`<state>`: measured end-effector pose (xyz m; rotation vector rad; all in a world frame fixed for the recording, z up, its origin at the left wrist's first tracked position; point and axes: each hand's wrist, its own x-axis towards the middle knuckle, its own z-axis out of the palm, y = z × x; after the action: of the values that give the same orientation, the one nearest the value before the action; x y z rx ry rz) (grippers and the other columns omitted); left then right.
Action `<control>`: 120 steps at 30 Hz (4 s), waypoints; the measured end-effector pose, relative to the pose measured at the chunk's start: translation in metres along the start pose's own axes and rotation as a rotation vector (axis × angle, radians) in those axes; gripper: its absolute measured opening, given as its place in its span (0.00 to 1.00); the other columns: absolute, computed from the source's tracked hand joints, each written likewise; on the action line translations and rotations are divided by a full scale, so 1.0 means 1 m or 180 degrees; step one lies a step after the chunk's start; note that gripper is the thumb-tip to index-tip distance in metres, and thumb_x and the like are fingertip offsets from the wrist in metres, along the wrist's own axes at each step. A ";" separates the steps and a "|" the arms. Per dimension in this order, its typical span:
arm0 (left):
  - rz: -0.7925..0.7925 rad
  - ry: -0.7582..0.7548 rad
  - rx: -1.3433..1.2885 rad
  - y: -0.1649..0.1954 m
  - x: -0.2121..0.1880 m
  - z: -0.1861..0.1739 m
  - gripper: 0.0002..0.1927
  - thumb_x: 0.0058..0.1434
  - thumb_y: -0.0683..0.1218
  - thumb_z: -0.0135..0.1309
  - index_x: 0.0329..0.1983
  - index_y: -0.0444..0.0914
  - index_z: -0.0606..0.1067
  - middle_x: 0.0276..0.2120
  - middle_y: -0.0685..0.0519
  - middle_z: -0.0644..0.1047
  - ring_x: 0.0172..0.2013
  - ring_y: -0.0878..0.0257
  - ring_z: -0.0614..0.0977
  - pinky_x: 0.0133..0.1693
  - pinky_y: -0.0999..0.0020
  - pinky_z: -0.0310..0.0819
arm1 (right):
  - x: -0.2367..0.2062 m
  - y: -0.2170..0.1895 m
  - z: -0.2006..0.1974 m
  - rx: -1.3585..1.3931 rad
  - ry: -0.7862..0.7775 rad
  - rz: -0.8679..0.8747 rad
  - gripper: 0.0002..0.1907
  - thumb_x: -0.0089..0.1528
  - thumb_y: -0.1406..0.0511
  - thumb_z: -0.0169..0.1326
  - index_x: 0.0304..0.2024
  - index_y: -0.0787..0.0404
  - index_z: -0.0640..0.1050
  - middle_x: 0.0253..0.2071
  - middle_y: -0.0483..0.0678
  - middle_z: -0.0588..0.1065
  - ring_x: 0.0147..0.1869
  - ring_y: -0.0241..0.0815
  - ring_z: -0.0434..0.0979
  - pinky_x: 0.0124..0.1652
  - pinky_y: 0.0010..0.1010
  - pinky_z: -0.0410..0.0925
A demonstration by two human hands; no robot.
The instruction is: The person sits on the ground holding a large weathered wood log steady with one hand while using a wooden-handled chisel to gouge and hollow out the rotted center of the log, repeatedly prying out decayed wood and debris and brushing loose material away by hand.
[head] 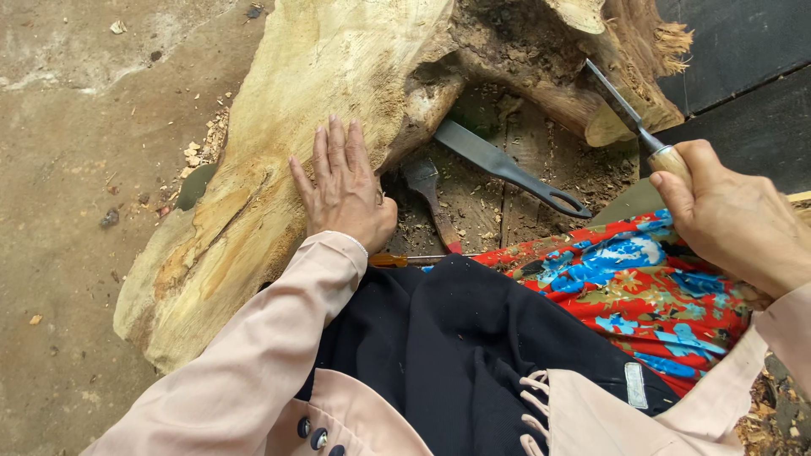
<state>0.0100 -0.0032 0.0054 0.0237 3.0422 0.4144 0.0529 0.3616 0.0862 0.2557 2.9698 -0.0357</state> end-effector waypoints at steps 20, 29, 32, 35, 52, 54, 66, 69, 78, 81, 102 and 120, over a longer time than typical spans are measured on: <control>-0.0076 0.0087 -0.0050 0.000 0.007 -0.001 0.57 0.49 0.51 0.57 0.78 0.38 0.41 0.78 0.45 0.40 0.76 0.52 0.39 0.70 0.36 0.24 | 0.064 -0.055 -0.015 0.1304 -0.0760 0.0278 0.24 0.70 0.47 0.42 0.51 0.59 0.72 0.26 0.53 0.72 0.23 0.47 0.71 0.26 0.41 0.67; 0.0072 0.0197 -0.0028 -0.003 0.005 0.002 0.58 0.47 0.51 0.58 0.78 0.37 0.42 0.77 0.42 0.40 0.76 0.48 0.40 0.69 0.34 0.26 | 0.012 0.042 0.015 0.1696 0.0073 0.0345 0.22 0.75 0.52 0.45 0.44 0.66 0.75 0.21 0.49 0.65 0.16 0.40 0.61 0.16 0.35 0.57; 0.0083 0.0265 -0.0023 -0.003 0.003 0.003 0.57 0.48 0.51 0.58 0.78 0.37 0.43 0.77 0.42 0.41 0.76 0.48 0.40 0.69 0.33 0.26 | 0.010 0.072 0.029 0.2125 0.0101 -0.0008 0.19 0.76 0.55 0.46 0.40 0.65 0.69 0.18 0.45 0.62 0.14 0.34 0.57 0.12 0.30 0.52; 0.0098 0.0229 -0.0040 -0.004 0.004 0.003 0.57 0.47 0.51 0.58 0.78 0.36 0.43 0.77 0.42 0.41 0.76 0.47 0.40 0.69 0.33 0.26 | 0.034 0.080 0.035 0.1564 0.0208 0.0118 0.18 0.76 0.56 0.47 0.43 0.66 0.74 0.18 0.48 0.64 0.15 0.36 0.59 0.14 0.32 0.56; 0.0037 0.0263 0.0004 -0.005 0.005 0.006 0.57 0.46 0.50 0.58 0.77 0.39 0.43 0.77 0.43 0.42 0.76 0.49 0.42 0.69 0.34 0.27 | 0.085 -0.032 -0.011 -0.0471 0.0188 -0.0751 0.23 0.73 0.48 0.48 0.50 0.62 0.74 0.33 0.62 0.79 0.37 0.64 0.80 0.35 0.49 0.71; 0.0015 0.0203 0.0028 -0.005 0.007 0.002 0.57 0.47 0.50 0.58 0.77 0.39 0.43 0.77 0.43 0.42 0.75 0.49 0.42 0.69 0.34 0.27 | 0.097 -0.045 -0.013 -0.0097 -0.0394 -0.0586 0.23 0.72 0.50 0.49 0.51 0.63 0.73 0.34 0.60 0.79 0.37 0.58 0.80 0.35 0.46 0.73; 0.0111 0.0244 -0.0051 -0.004 0.004 -0.005 0.56 0.48 0.51 0.59 0.77 0.36 0.44 0.76 0.41 0.43 0.75 0.46 0.44 0.69 0.32 0.30 | 0.003 0.081 0.053 0.3081 -0.1253 0.0806 0.22 0.78 0.50 0.38 0.53 0.63 0.67 0.29 0.55 0.67 0.20 0.45 0.66 0.15 0.41 0.65; 0.0164 0.0279 -0.0018 -0.005 0.005 -0.004 0.56 0.48 0.51 0.58 0.77 0.35 0.44 0.76 0.40 0.43 0.75 0.46 0.44 0.68 0.32 0.30 | 0.003 0.092 0.059 0.2906 -0.1274 0.1008 0.21 0.78 0.50 0.37 0.52 0.62 0.67 0.28 0.55 0.65 0.19 0.47 0.63 0.14 0.42 0.62; 0.0151 0.0274 0.0039 -0.003 0.001 -0.002 0.56 0.47 0.50 0.58 0.77 0.35 0.45 0.76 0.41 0.43 0.76 0.46 0.43 0.69 0.33 0.30 | 0.035 0.047 0.045 0.4151 -0.2332 0.1127 0.24 0.76 0.45 0.39 0.49 0.59 0.67 0.27 0.48 0.66 0.20 0.40 0.66 0.18 0.38 0.67; 0.0121 0.0170 -0.0025 -0.003 0.006 -0.002 0.57 0.48 0.51 0.58 0.77 0.35 0.43 0.76 0.41 0.42 0.76 0.47 0.42 0.69 0.33 0.28 | 0.046 -0.004 0.031 0.3223 -0.1680 0.1085 0.24 0.74 0.47 0.39 0.49 0.60 0.66 0.28 0.50 0.67 0.22 0.42 0.67 0.21 0.38 0.66; 0.0100 0.0170 0.0026 0.000 0.006 -0.002 0.57 0.48 0.51 0.58 0.77 0.36 0.43 0.76 0.41 0.42 0.76 0.46 0.42 0.69 0.33 0.29 | 0.033 0.031 0.051 0.2846 -0.1522 0.1142 0.23 0.74 0.48 0.37 0.48 0.61 0.65 0.28 0.53 0.66 0.22 0.46 0.66 0.21 0.42 0.65; 0.0100 0.0231 -0.0109 0.002 0.008 -0.001 0.57 0.47 0.51 0.59 0.76 0.36 0.44 0.76 0.41 0.43 0.75 0.46 0.43 0.68 0.32 0.29 | 0.011 0.053 0.047 0.3545 -0.2004 0.1481 0.26 0.73 0.43 0.37 0.47 0.59 0.64 0.27 0.50 0.65 0.22 0.45 0.64 0.20 0.43 0.66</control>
<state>0.0022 -0.0010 0.0066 0.0558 3.1090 0.4801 0.0582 0.4141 0.0376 0.8396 1.9120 -1.3950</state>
